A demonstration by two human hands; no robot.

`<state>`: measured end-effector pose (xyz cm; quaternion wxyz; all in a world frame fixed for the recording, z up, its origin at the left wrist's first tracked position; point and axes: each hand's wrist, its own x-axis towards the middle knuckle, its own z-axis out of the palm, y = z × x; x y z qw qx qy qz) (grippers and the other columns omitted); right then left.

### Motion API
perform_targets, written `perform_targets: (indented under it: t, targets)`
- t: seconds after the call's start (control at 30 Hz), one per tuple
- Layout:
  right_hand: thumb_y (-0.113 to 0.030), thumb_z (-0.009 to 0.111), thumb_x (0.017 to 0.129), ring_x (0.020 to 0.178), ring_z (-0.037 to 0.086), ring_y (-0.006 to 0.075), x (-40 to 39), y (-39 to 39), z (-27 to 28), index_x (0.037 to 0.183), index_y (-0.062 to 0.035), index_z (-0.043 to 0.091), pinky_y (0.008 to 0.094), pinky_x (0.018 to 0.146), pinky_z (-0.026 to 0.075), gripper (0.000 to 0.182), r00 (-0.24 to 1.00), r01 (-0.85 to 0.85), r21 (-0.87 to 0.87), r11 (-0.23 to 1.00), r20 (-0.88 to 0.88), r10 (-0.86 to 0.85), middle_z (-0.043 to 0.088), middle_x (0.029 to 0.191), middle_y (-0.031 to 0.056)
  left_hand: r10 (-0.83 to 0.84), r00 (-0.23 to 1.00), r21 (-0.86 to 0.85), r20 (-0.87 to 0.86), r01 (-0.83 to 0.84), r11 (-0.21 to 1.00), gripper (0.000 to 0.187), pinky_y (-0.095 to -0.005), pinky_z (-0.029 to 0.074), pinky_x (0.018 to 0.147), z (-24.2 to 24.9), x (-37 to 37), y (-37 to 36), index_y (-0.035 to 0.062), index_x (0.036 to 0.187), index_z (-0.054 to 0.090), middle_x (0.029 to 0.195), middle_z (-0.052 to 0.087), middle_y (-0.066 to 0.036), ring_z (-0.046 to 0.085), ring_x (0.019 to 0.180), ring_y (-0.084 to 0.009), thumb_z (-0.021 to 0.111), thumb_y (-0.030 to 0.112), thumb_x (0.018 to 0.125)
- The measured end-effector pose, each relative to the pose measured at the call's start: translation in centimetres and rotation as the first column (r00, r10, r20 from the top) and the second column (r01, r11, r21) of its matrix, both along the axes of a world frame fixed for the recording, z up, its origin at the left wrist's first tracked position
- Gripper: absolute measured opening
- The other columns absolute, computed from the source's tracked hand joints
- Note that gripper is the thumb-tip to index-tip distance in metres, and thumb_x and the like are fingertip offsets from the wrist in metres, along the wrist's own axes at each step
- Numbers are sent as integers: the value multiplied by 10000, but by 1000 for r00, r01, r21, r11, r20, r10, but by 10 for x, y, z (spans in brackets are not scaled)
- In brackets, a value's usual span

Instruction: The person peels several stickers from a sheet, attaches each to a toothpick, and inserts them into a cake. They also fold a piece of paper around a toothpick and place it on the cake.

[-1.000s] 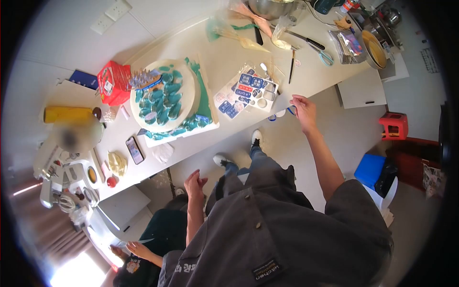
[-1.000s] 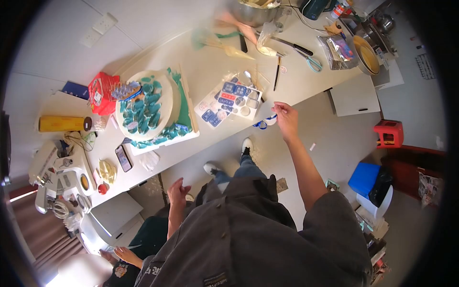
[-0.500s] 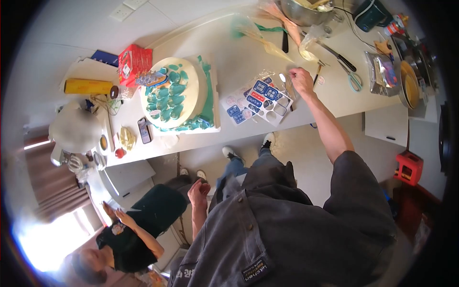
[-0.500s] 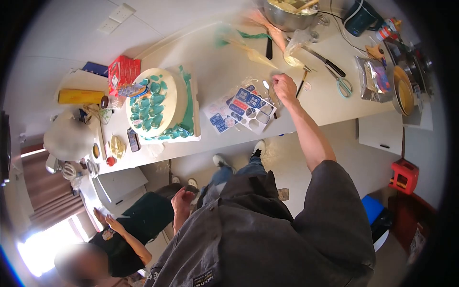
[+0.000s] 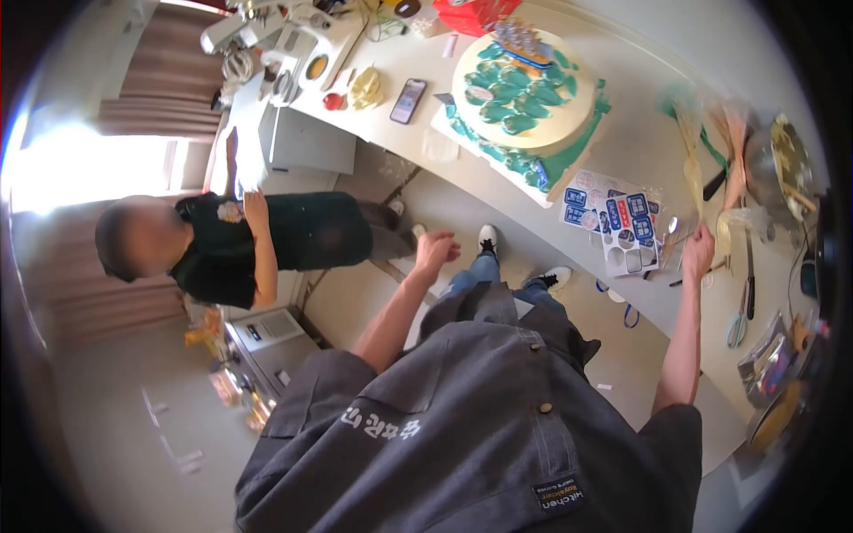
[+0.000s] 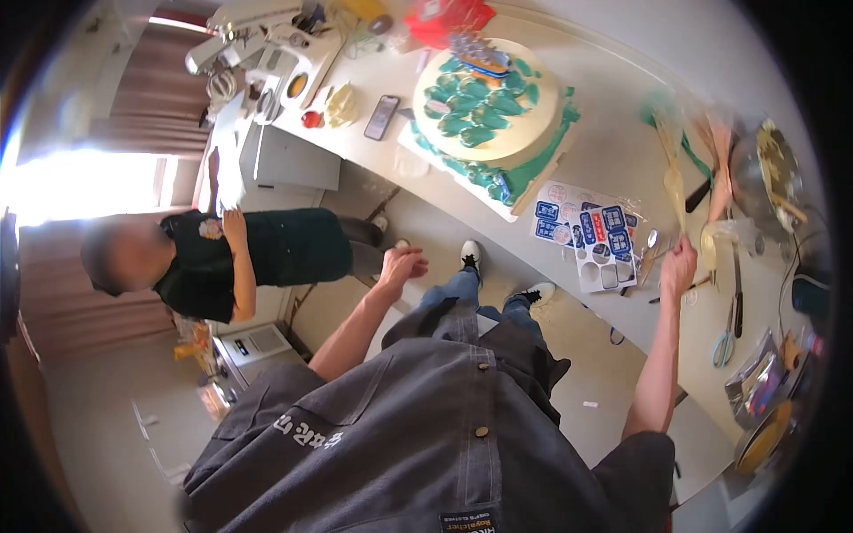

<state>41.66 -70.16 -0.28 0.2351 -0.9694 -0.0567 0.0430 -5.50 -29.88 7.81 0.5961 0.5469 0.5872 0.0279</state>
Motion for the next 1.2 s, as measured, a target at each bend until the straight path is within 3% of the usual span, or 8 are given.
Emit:
perform_targets:
  t: [0.1, 0.17, 0.2, 0.33, 0.4, 0.57, 1.0, 1.2]
  targets:
    - [-135, 546, 1007, 1031, 659, 349, -29, -34, -3, 1198, -63, 706, 428, 897, 513, 260, 996, -51, 146, 988, 84, 39, 703, 1118, 179, -163, 959, 348, -232, 238, 907, 318, -407, 599, 804, -27, 17, 24, -30, 1139, 723, 937, 748, -229, 747, 820, -319, 585, 100, 883]
    - [-162, 560, 1018, 981, 654, 308, -73, -44, 13, 1175, -43, 706, 406, 872, 511, 246, 997, -23, 191, 981, 76, 8, 705, 1086, 163, -206, 894, 587, -397, 420, 692, 291, -468, 571, 883, -38, 33, 42, 22, 1084, 752, 1023, 732, -243, 723, 938, -400, 572, 103, 870]
    - [-176, 567, 1021, 952, 649, 283, -100, -43, 25, 1163, -33, 704, 394, 857, 508, 244, 998, -12, 204, 979, 55, 1, 704, 1061, 157, -205, 877, 536, -434, 434, 724, 305, -501, 545, 935, -37, 45, 53, 51, 1116, 746, 1089, 716, -245, 678, 1036, -444, 568, 97, 872]
    - [-213, 576, 1031, 845, 586, 179, -209, -34, 55, 1116, -5, 695, 326, 800, 485, 254, 985, 84, 237, 968, -165, -45, 694, 942, 83, -212, 904, 653, -370, 416, 633, 309, -498, 518, 960, -43, 76, 90, 26, 1152, 705, 1182, 680, -219, 636, 1117, -416, 590, 82, 871]
    - [-212, 570, 1038, 794, 622, 201, -253, -28, 66, 1069, 1, 693, 347, 765, 504, 247, 964, 19, 199, 980, -265, 35, 677, 858, 91, -241, 914, 713, -327, 405, 572, 275, -486, 511, 958, -47, 90, 103, 22, 1128, 700, 1202, 661, -195, 614, 1142, -393, 618, 88, 874]
    - [-176, 529, 1049, 647, 650, 151, -324, 39, 108, 1005, 9, 686, 299, 601, 512, 246, 862, 299, 303, 905, -492, -120, 663, 758, 72, -370, 861, 839, -349, 463, 286, 220, -447, 494, 951, -63, 101, 130, 40, 1059, 691, 1187, 632, -145, 584, 1148, -340, 708, 131, 860]
    - [-195, 543, 1045, 613, 660, 154, -344, 242, 135, 1036, -3, 679, 321, 579, 524, 235, 838, 10, 356, 934, -512, 186, 637, 704, 78, -461, 850, 852, -255, 423, 309, 86, -479, 483, 836, -92, 89, 185, 55, 906, 641, 944, 628, -136, 587, 951, -351, 631, 140, 904]
    - [-215, 531, 1038, 663, 688, 305, -355, 331, 135, 1002, -51, 669, 427, 636, 522, 218, 775, -185, 346, 920, -525, 353, 683, 760, 152, -423, 869, 842, -256, 416, 343, 109, -479, 471, 816, -99, 96, 187, 63, 910, 620, 910, 622, -136, 591, 929, -356, 654, 165, 894]
